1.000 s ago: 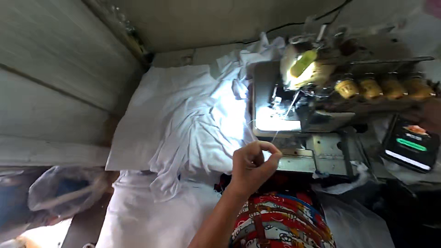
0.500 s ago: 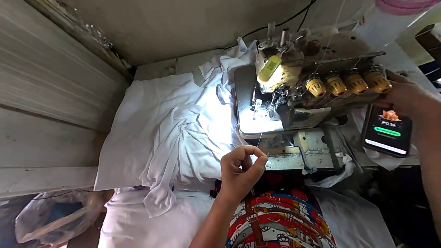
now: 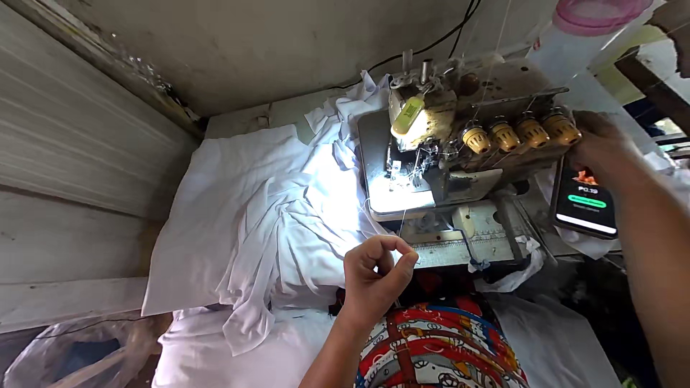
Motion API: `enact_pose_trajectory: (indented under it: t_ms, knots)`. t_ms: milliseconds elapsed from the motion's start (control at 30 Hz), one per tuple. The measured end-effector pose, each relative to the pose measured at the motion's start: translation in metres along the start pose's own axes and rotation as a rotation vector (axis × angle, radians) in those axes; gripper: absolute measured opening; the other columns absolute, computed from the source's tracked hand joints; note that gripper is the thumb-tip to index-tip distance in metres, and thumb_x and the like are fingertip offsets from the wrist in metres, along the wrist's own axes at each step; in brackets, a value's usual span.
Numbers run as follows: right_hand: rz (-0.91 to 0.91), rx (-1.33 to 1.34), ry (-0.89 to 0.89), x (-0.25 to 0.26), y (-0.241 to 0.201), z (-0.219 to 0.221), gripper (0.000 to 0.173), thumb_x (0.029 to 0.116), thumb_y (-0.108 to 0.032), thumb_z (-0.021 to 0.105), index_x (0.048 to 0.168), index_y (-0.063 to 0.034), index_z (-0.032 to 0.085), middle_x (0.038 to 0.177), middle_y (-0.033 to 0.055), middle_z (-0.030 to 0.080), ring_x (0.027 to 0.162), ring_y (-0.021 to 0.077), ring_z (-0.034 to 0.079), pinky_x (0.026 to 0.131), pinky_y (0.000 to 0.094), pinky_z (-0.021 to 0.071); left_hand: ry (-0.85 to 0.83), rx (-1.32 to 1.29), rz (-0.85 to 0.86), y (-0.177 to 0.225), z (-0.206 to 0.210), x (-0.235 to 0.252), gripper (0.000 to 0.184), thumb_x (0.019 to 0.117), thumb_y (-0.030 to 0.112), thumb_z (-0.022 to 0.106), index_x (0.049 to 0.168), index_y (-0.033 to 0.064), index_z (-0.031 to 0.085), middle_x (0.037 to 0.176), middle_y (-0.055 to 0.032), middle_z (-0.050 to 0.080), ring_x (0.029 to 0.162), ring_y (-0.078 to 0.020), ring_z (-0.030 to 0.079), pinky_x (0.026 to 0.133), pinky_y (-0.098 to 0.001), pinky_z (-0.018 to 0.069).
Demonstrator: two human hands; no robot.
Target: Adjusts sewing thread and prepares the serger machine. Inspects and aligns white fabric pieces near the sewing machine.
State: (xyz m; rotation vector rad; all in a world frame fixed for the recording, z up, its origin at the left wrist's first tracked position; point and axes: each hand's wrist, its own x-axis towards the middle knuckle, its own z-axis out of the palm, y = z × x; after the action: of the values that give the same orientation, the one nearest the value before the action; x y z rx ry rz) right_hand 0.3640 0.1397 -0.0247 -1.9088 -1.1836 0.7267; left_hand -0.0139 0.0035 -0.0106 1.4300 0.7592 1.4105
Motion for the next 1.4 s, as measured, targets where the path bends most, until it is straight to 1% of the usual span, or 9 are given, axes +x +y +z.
enact_pose_trajectory:
  t_ms: [67,167,267,367,467,700,800,900,1400]
  knots:
    - [-0.197,0.116,0.176,-0.026,0.011,-0.004,0.051,0.1061,-0.034,0.05,0.146,-0.0033,0.044,0.127,0.0173,0.058,0.085,0.017,0.057,0.075,0.0402,0.0503,0.001,-0.017,0.001,0.001,-0.001,0.0,0.002,0.0952,0.01,0.068,0.097,0.0092,0.068,0.06,0.0138,0.049,0.051,0.0114,0.041,0.048,-0.0067,0.0348]
    - [-0.46,0.433,0.341,-0.083,0.0,0.019,0.029,0.1109,-0.027,0.035,0.13,-0.0073,0.046,0.093,-0.009,0.059,0.058,-0.0027,0.054,0.057,0.0184,0.0513,-0.01,-0.032,-0.007,0.002,0.003,-0.001,0.002,0.096,0.011,0.068,0.097,0.0095,0.067,0.06,0.014,0.05,0.052,0.0116,0.042,0.048,-0.0069,0.0362]
    - [-0.628,0.489,0.118,-0.135,-0.018,0.06,0.028,0.109,-0.045,0.042,0.122,-0.0289,0.06,0.089,-0.0212,0.065,0.07,-0.0091,0.059,0.064,0.0138,0.0523,-0.077,-0.027,0.001,0.001,0.012,-0.001,0.003,0.0959,0.01,0.067,0.097,0.0078,0.067,0.063,0.0122,0.052,0.054,0.0115,0.04,0.05,-0.0071,0.0344]
    - [-0.943,0.239,-0.063,-0.161,-0.033,0.095,0.031,0.1111,-0.031,0.042,0.13,-0.0164,0.061,0.135,0.0001,0.06,0.101,-0.0003,0.062,0.081,0.015,0.0516,-0.134,-0.046,0.021,0.0,0.021,-0.002,0.005,0.0961,0.01,0.068,0.099,0.0059,0.067,0.067,0.0098,0.056,0.055,0.0119,0.04,0.051,-0.0065,0.034]
    - [-1.158,0.147,-0.159,-0.166,-0.042,0.122,0.027,0.1078,-0.021,0.047,0.132,-0.0192,0.061,0.14,0.0082,0.062,0.079,0.0123,0.067,0.062,0.0243,0.0512,-0.139,-0.046,0.04,0.003,0.024,-0.005,0.005,0.0963,0.01,0.068,0.099,0.0061,0.067,0.068,0.0093,0.056,0.055,0.0118,0.04,0.051,-0.0066,0.0337]
    - [-1.105,0.239,-0.189,-0.154,-0.021,0.13,0.017,0.1081,-0.022,0.05,0.11,-0.0086,0.06,0.109,0.0102,0.066,0.09,0.0091,0.065,0.073,0.0186,0.0539,0.088,0.55,0.163,-0.013,0.017,0.03,0.013,0.0923,0.014,0.065,0.088,0.0027,0.07,0.069,0.0039,0.064,0.06,0.0042,0.055,0.056,-0.014,0.0464]
    - [-1.048,0.231,-0.094,-0.155,-0.016,0.131,0.018,0.1072,-0.023,0.053,0.109,-0.0077,0.063,0.103,0.01,0.064,0.087,0.0067,0.062,0.075,0.0156,0.0514,0.188,0.918,0.27,-0.038,0.012,0.07,0.01,0.0855,0.018,0.07,0.085,0.01,0.076,0.098,-0.0052,0.076,0.103,-0.0192,0.067,0.093,-0.0408,0.0485]
    - [-1.004,0.228,-0.054,-0.159,-0.019,0.132,0.017,0.1058,-0.021,0.055,0.108,-0.0071,0.064,0.103,0.011,0.064,0.087,0.0074,0.062,0.074,0.0155,0.0512,0.193,1.031,0.247,-0.049,0.021,0.094,0.009,0.0862,0.021,0.071,0.084,0.0125,0.074,0.124,-0.0137,0.069,0.135,-0.0369,0.049,0.115,-0.0553,0.0301]
    - [-0.952,0.215,-0.044,-0.165,-0.021,0.126,0.016,0.1012,-0.019,0.06,0.103,-0.0071,0.071,0.088,0.0068,0.058,0.073,0.0021,0.053,0.064,0.0098,0.0426,0.24,0.989,0.082,-0.067,0.029,0.098,0.009,0.084,0.022,0.071,0.082,0.0128,0.071,0.137,-0.0192,0.059,0.145,-0.0421,0.035,0.118,-0.0569,0.0263]
